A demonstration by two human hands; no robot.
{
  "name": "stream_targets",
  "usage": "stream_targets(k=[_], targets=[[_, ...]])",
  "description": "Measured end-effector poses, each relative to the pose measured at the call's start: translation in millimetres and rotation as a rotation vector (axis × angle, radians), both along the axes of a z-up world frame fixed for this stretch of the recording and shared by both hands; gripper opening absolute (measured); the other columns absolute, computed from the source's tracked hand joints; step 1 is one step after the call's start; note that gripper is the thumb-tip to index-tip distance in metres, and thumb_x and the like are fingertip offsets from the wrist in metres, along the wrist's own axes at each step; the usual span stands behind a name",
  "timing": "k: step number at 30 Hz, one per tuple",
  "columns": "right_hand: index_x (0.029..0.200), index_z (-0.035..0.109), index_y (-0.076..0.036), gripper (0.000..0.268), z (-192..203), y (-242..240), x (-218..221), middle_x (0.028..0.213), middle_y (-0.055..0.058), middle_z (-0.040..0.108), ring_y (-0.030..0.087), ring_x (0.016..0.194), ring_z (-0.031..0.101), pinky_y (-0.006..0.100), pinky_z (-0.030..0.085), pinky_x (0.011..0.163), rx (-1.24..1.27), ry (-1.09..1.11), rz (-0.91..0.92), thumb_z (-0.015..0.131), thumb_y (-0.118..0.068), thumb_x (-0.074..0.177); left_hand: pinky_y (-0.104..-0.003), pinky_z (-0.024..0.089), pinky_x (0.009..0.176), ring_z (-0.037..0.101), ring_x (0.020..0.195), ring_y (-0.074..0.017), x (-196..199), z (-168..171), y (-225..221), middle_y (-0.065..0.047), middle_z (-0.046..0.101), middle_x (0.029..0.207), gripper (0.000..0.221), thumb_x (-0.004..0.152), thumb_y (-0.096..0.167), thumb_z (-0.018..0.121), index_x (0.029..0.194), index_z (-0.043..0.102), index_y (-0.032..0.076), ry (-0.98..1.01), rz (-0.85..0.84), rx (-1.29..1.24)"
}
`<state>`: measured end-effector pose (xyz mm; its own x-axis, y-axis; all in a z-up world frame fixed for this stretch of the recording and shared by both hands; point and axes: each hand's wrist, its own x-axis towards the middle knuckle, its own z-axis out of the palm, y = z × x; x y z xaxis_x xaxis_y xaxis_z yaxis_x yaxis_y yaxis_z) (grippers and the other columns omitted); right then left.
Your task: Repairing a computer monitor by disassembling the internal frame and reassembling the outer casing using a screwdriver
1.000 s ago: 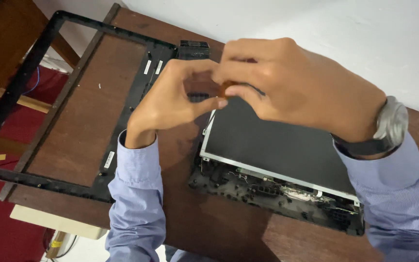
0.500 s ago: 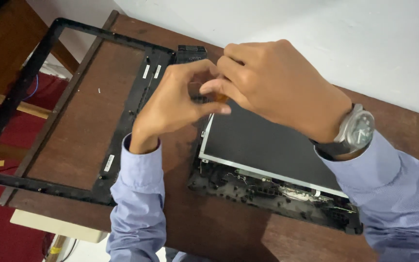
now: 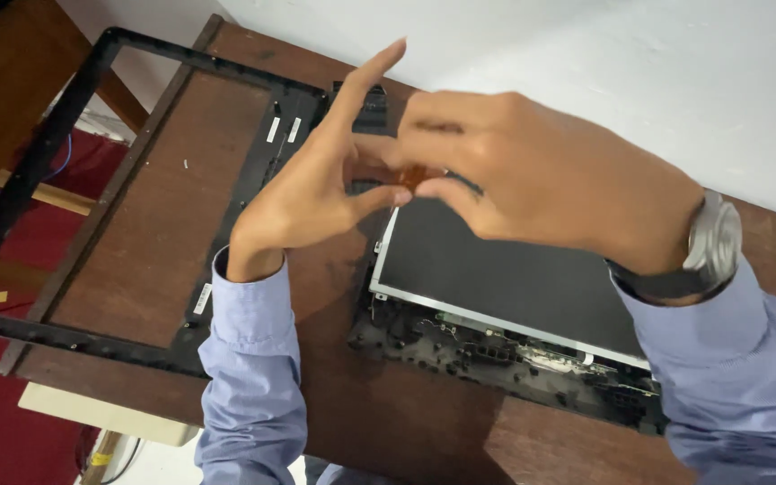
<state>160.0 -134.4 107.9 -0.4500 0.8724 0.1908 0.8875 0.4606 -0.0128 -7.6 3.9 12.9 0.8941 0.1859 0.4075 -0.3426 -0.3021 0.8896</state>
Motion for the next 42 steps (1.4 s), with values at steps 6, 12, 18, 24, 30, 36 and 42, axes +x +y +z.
stream_targets(k=[6,12,18,24,30,36,42], targets=[[0.103,0.069,-0.006,0.046,-25.8,6.2,2.4,0.087,0.002,0.062,0.02,0.062,0.062,0.035,0.051,0.046,0.133,-0.35,-0.18,0.056,-0.049,0.114,-0.027,0.057,0.075,0.061,0.082,-0.0138,4.4,0.6,-3.8,-0.004,0.058,0.092,0.105,0.092,0.015,0.092,0.164,0.016,0.017,-0.009,0.136,0.137],[0.109,0.066,-0.001,0.019,-2.1,-1.7,3.0,0.104,0.012,0.059,0.028,0.072,0.063,0.04,0.053,0.068,-0.077,-0.008,-0.046,0.073,-0.015,0.098,-0.04,0.071,0.106,0.079,0.103,-0.0233,2.2,-1.6,-0.8,-0.012,0.074,0.11,0.104,0.099,0.0,0.08,0.165,0.002,0.019,-0.028,0.031,0.098],[0.1,0.067,-0.007,0.047,-17.6,6.4,-1.3,0.088,0.003,0.062,0.024,0.062,0.061,0.038,0.051,0.049,0.089,-0.298,-0.235,0.059,-0.051,0.113,-0.027,0.045,0.068,0.048,0.07,-0.0104,5.0,-3.9,-4.6,-0.001,0.051,0.077,0.101,0.101,0.012,0.09,0.167,0.014,0.019,-0.029,0.171,0.149],[0.111,0.063,-0.002,0.016,-2.7,0.3,-0.1,0.1,0.01,0.059,0.027,0.069,0.06,0.041,0.05,0.063,-0.02,-0.073,-0.043,0.07,-0.012,0.101,-0.041,0.07,0.103,0.074,0.098,-0.0232,2.0,-0.3,-3.4,-0.011,0.071,0.109,0.103,0.098,-0.002,0.08,0.165,0.005,0.021,-0.002,0.08,0.132],[0.093,0.056,-0.008,0.041,-15.8,5.0,4.1,0.083,0.001,0.053,0.02,0.06,0.055,0.036,0.045,0.049,0.075,-0.399,-0.173,0.062,-0.041,0.115,-0.026,0.06,0.074,0.059,0.07,-0.0107,6.7,-1.5,-7.3,0.0,0.06,0.076,0.1,0.09,0.011,0.097,0.16,0.028,0.02,-0.018,0.292,0.235],[0.092,0.057,-0.013,0.042,-20.3,5.4,-0.8,0.083,-0.002,0.056,0.015,0.062,0.058,0.031,0.045,0.045,0.179,-0.579,-0.198,0.057,-0.047,0.117,-0.025,0.059,0.071,0.062,0.065,-0.0106,6.0,0.6,-7.0,-0.001,0.063,0.072,0.094,0.09,0.003,0.091,0.159,0.03,0.021,-0.037,0.278,0.235],[0.102,0.062,-0.008,0.029,-25.6,7.7,-17.1,0.092,0.004,0.059,0.018,0.067,0.062,0.033,0.053,0.046,0.141,-0.509,-0.202,0.055,-0.034,0.115,-0.026,0.05,0.067,0.053,0.063,-0.0093,0.3,2.2,-9.1,-0.001,0.06,0.069,0.085,0.089,0.0,0.086,0.156,0.035,0.015,-0.077,0.323,0.21]])
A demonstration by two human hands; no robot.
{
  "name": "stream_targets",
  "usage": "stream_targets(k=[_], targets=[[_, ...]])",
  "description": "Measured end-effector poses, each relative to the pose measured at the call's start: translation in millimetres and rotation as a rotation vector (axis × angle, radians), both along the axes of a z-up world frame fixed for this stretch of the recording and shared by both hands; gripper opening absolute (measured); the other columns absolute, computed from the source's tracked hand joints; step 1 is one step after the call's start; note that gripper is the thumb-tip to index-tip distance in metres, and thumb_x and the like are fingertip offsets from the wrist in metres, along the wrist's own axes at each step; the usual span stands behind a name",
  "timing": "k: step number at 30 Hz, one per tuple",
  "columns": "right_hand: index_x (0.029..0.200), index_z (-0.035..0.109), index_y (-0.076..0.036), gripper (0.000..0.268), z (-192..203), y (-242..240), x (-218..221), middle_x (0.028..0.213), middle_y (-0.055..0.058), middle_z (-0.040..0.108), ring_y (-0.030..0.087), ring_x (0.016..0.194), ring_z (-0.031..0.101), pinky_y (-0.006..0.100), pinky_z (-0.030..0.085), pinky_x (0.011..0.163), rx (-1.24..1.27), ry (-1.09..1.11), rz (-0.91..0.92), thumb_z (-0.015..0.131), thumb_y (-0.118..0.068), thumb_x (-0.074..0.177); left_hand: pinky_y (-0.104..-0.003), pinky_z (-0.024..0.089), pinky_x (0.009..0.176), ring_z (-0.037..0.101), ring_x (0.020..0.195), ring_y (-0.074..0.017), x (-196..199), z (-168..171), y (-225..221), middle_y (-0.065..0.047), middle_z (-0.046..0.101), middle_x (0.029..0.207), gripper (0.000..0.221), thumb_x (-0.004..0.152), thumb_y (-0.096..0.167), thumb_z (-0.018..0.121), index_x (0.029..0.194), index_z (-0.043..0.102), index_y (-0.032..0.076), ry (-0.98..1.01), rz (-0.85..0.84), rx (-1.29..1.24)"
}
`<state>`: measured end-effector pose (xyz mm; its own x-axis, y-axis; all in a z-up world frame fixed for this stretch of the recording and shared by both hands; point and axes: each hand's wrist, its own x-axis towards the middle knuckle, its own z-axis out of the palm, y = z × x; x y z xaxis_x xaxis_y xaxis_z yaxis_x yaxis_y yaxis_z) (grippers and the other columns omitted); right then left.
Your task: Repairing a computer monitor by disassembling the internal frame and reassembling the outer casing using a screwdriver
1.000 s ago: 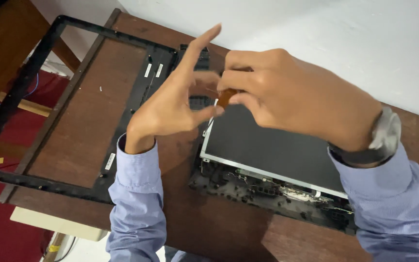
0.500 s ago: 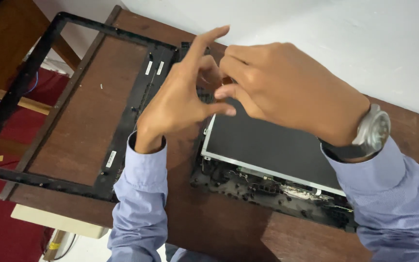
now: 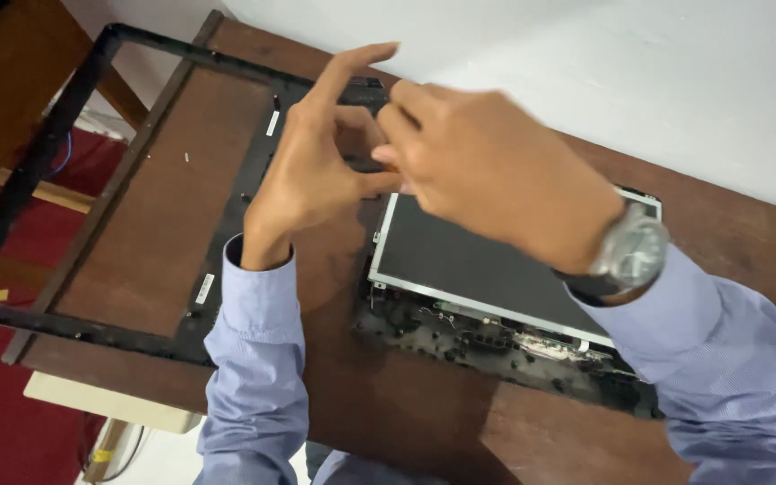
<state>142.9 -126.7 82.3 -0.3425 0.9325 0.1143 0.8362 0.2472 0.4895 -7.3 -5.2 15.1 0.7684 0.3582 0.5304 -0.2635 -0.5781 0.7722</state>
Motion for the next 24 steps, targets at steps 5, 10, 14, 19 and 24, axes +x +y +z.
stream_targets(k=[5,10,14,19,24], targets=[[0.102,0.061,-0.004,0.013,-10.9,-18.8,-2.8,0.109,0.015,0.055,0.027,0.066,0.063,0.04,0.057,0.054,-0.148,0.255,0.062,0.069,-0.015,0.099,-0.032,0.063,0.079,0.072,0.079,-0.0179,-13.5,-9.2,-6.0,-0.006,0.07,0.087,0.094,0.088,0.005,0.09,0.158,0.027,0.009,0.043,0.054,0.098],[0.115,0.065,0.003,0.017,13.8,-103.9,31.5,0.117,0.018,0.063,0.022,0.07,0.061,0.033,0.054,0.062,0.001,0.477,0.025,0.067,0.001,0.098,-0.062,0.035,0.113,0.039,0.137,-0.0501,-63.7,-51.1,0.2,-0.03,0.042,0.152,0.115,0.078,0.04,0.092,0.159,0.025,-0.006,0.36,0.398,0.477],[0.109,0.066,-0.001,0.02,-35.6,-222.4,92.7,0.093,0.009,0.062,0.021,0.07,0.055,0.03,0.044,0.054,0.233,0.2,-0.334,0.083,-0.012,0.108,-0.062,0.041,0.099,0.048,0.119,-0.0552,-98.6,-132.6,8.1,-0.039,0.053,0.133,0.117,0.075,0.062,0.083,0.154,0.034,-0.01,0.684,0.731,0.575],[0.113,0.07,-0.01,0.02,-163.5,-349.5,182.9,0.091,0.004,0.074,0.021,0.079,0.069,0.035,0.051,0.065,0.603,0.198,-0.759,0.089,-0.016,0.11,-0.065,0.052,0.083,0.055,0.117,-0.0497,-125.0,-189.2,13.1,-0.033,0.059,0.127,0.121,0.064,0.083,0.074,0.144,0.05,-0.004,0.995,0.96,0.563],[0.122,0.062,-0.003,0.018,-239.5,-391.7,194.1,0.101,0.02,0.073,0.038,0.084,0.069,0.049,0.051,0.074,0.564,0.627,-0.967,0.071,-0.01,0.107,-0.067,0.042,0.096,0.045,0.127,-0.0552,-126.0,-193.2,44.9,-0.041,0.052,0.137,0.133,0.056,0.075,0.083,0.153,0.046,-0.008,1.073,0.957,0.377]])
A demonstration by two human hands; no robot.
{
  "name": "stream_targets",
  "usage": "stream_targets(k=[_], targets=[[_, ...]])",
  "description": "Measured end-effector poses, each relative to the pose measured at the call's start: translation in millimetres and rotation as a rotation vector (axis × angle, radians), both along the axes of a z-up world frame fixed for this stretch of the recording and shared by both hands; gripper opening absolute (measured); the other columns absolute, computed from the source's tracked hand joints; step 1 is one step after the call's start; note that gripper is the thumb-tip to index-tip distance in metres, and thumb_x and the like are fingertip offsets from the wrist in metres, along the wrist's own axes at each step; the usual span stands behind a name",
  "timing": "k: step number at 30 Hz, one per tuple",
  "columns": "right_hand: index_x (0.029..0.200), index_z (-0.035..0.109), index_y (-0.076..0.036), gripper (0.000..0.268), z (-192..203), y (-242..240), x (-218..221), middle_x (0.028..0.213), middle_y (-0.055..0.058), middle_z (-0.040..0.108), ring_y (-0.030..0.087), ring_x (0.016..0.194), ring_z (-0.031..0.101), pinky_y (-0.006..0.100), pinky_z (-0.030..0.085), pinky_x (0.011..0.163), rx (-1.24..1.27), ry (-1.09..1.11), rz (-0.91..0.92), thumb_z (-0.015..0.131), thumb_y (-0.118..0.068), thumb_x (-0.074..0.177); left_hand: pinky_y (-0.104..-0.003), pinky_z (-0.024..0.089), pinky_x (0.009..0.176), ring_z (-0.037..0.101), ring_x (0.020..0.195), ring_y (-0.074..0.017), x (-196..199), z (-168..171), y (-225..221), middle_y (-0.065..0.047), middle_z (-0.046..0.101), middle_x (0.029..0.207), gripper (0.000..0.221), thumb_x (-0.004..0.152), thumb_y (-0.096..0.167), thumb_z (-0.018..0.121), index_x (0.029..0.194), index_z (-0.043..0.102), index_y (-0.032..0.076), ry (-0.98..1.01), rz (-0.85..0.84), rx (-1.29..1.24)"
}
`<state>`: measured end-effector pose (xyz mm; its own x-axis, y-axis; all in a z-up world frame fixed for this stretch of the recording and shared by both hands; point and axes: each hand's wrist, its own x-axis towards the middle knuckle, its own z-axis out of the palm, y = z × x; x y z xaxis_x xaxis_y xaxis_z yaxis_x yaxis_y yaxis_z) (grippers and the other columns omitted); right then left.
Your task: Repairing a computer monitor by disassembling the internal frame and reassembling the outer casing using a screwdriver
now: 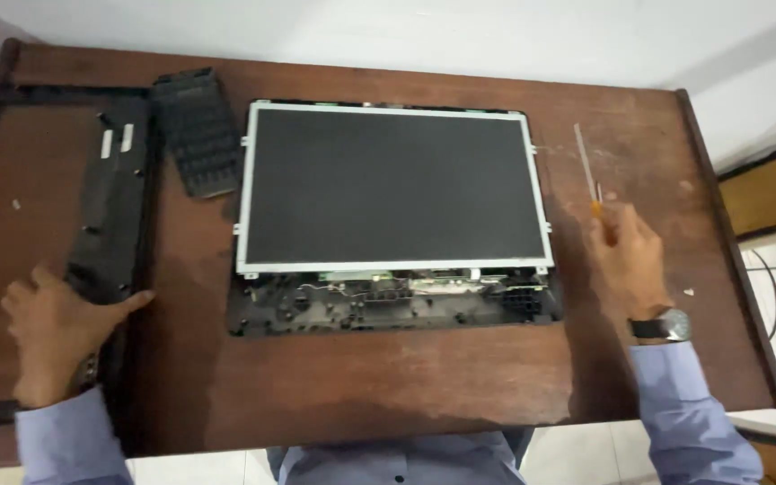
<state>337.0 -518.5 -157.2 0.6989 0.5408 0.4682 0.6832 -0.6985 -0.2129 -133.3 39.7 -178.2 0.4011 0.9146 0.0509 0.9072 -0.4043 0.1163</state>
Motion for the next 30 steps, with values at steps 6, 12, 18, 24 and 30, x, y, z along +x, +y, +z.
stream_targets(k=[6,12,18,24,30], targets=[[0.122,0.061,-0.001,0.023,-16.4,-2.5,-5.9,0.112,0.019,0.073,0.038,0.094,0.07,0.047,0.055,0.077,0.022,0.058,0.058,0.067,-0.003,0.101,-0.066,0.029,0.107,0.037,0.133,-0.0599,-10.1,6.2,9.1,-0.047,0.04,0.14,0.138,0.043,0.064,0.092,0.153,0.048,-0.008,-0.046,0.109,-0.144],[0.113,0.057,0.0,0.017,-30.4,-2.9,-2.6,0.097,0.018,0.067,0.037,0.084,0.065,0.047,0.052,0.073,-0.04,-0.053,0.123,0.068,-0.003,0.101,-0.055,0.048,0.096,0.054,0.126,-0.0495,-44.4,-14.4,21.7,-0.033,0.066,0.129,0.12,0.049,0.057,0.099,0.143,0.066,-0.011,-0.077,-0.029,0.124],[0.104,0.054,-0.001,0.027,-21.8,1.4,-12.6,0.099,0.019,0.059,0.041,0.084,0.062,0.05,0.052,0.064,-0.148,-0.136,0.011,0.073,-0.02,0.103,-0.057,0.053,0.085,0.06,0.115,-0.0492,-33.6,32.3,-5.0,-0.036,0.064,0.126,0.103,0.057,0.033,0.101,0.138,0.063,-0.018,-0.232,-0.046,0.159],[0.116,0.065,0.002,0.022,55.3,49.3,-40.8,0.101,0.015,0.062,0.031,0.088,0.059,0.043,0.051,0.081,0.196,-0.156,0.28,0.08,-0.009,0.104,-0.061,0.045,0.102,0.051,0.13,-0.0538,13.2,123.6,-63.4,-0.04,0.049,0.143,0.101,0.075,0.016,0.098,0.153,0.041,-0.016,-0.646,-0.26,0.284],[0.131,0.061,0.003,0.045,176.9,145.0,-106.7,0.123,0.018,0.065,0.027,0.106,0.066,0.036,0.059,0.097,0.408,0.122,0.826,0.078,-0.019,0.095,-0.05,0.05,0.121,0.045,0.154,-0.0423,103.4,202.1,-110.2,-0.026,0.035,0.166,0.099,0.092,0.012,0.092,0.162,0.022,0.006,-1.15,-0.763,0.179]])
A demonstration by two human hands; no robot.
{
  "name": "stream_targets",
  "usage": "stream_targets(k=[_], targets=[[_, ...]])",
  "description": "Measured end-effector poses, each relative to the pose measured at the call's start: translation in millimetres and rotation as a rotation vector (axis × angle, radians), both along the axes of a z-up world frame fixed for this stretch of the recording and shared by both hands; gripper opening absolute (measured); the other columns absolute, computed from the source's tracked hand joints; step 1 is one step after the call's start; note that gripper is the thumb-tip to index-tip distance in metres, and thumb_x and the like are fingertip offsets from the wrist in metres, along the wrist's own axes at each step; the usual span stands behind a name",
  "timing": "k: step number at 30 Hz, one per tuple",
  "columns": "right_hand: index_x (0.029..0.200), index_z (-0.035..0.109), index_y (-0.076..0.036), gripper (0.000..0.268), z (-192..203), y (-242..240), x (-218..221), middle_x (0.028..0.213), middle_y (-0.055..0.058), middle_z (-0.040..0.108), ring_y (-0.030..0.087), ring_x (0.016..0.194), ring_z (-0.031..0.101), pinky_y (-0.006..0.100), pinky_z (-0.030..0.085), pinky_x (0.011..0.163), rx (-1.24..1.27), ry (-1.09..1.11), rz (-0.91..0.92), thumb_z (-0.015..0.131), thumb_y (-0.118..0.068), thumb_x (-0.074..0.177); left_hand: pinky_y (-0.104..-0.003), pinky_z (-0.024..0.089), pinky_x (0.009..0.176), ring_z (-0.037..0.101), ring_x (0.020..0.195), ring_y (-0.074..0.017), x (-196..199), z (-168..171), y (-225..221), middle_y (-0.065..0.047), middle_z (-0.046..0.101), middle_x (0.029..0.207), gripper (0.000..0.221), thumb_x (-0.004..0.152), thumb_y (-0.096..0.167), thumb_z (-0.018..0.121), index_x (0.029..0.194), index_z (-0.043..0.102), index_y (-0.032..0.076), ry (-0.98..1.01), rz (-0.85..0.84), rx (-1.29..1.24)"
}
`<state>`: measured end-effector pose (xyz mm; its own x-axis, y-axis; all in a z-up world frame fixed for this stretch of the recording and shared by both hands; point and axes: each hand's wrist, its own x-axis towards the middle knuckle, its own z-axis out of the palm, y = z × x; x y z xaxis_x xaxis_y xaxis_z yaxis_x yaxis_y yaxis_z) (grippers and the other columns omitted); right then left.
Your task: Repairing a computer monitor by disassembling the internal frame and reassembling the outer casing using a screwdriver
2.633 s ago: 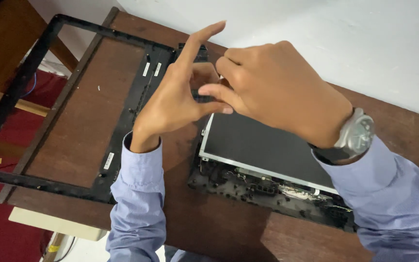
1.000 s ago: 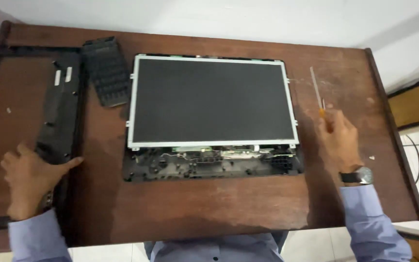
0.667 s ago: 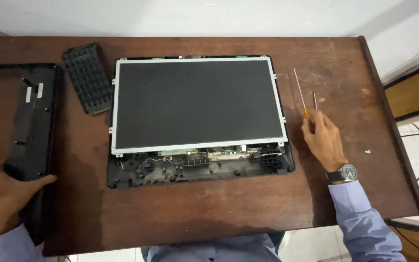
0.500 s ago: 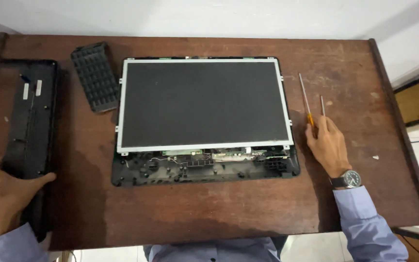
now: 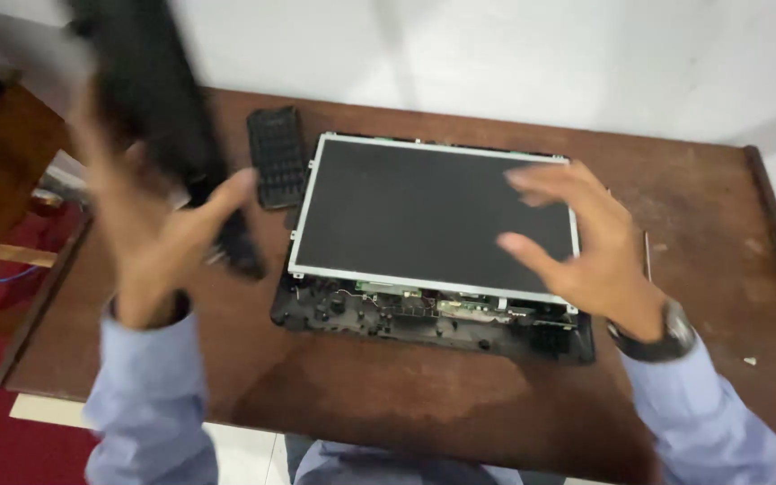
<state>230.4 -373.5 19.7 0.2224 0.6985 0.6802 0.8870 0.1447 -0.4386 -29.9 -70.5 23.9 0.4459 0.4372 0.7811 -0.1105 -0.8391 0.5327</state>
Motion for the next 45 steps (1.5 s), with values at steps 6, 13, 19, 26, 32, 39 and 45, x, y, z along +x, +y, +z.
stream_targets(k=[6,13,19,26,32,39,45], targets=[[0.16,0.026,-0.007,0.102,69.9,67.4,-10.6,0.162,0.017,0.038,0.036,0.152,0.045,0.052,0.043,0.13,-0.082,-0.037,0.368,0.09,-0.037,0.086,-0.043,0.048,0.124,0.056,0.145,-0.0337,75.2,45.0,-63.7,-0.022,0.047,0.16,0.104,0.089,0.035,0.092,0.159,0.022,0.003,-0.006,-0.192,0.045],[0.164,0.014,-0.003,0.1,67.4,56.6,-14.1,0.154,0.019,0.048,0.034,0.145,0.056,0.046,0.049,0.128,-0.149,0.255,0.694,0.08,-0.025,0.091,-0.047,0.044,0.148,0.028,0.176,-0.0304,90.2,33.7,-91.3,-0.01,0.023,0.182,0.098,0.105,0.019,0.086,0.171,0.014,0.022,-0.053,-0.794,-0.119],[0.156,0.035,0.007,0.093,54.4,9.3,18.6,0.139,0.02,0.051,0.032,0.128,0.051,0.044,0.043,0.119,-0.183,-0.063,0.428,0.081,-0.031,0.085,-0.05,0.033,0.121,0.04,0.148,-0.0419,40.2,27.0,-102.5,-0.026,0.042,0.159,0.084,0.094,0.048,0.068,0.154,0.035,0.0,0.492,-0.623,0.119],[0.159,0.04,-0.008,0.105,-36.6,-43.6,29.3,0.139,0.017,0.048,0.034,0.127,0.051,0.049,0.042,0.109,-0.561,-0.031,0.247,0.086,-0.017,0.065,-0.045,0.05,0.103,0.06,0.132,-0.0343,-34.2,-25.2,-101.9,-0.02,0.058,0.144,0.075,0.091,0.055,0.078,0.144,0.054,0.008,0.471,-0.285,0.486],[0.16,0.036,-0.008,0.106,-89.1,-63.4,13.2,0.142,0.017,0.046,0.034,0.132,0.047,0.05,0.033,0.119,-0.671,0.069,0.156,0.084,-0.013,0.066,-0.054,0.027,0.122,0.041,0.15,-0.0349,-11.8,-106.2,-41.0,-0.022,0.042,0.161,0.122,0.077,0.088,0.054,0.158,0.035,-0.002,0.764,-0.109,0.552],[0.156,0.042,-0.005,0.097,-114.5,-73.5,5.6,0.149,0.018,0.047,0.036,0.135,0.048,0.052,0.036,0.12,-0.627,0.116,0.12,0.078,-0.007,0.066,-0.05,0.041,0.114,0.061,0.117,-0.0341,0.6,-150.1,-32.3,-0.018,0.062,0.129,0.11,0.079,0.087,0.061,0.141,0.055,-0.004,0.68,-0.127,0.633],[0.15,0.054,-0.006,0.095,-133.5,-74.8,14.2,0.146,0.016,0.053,0.042,0.135,0.05,0.06,0.034,0.118,-0.597,0.148,0.112,0.088,-0.011,0.062,-0.047,0.045,0.109,0.057,0.127,-0.034,-0.3,-160.6,-28.7,-0.017,0.058,0.129,0.112,0.07,0.082,0.073,0.146,0.055,0.001,0.771,-0.152,0.594]])
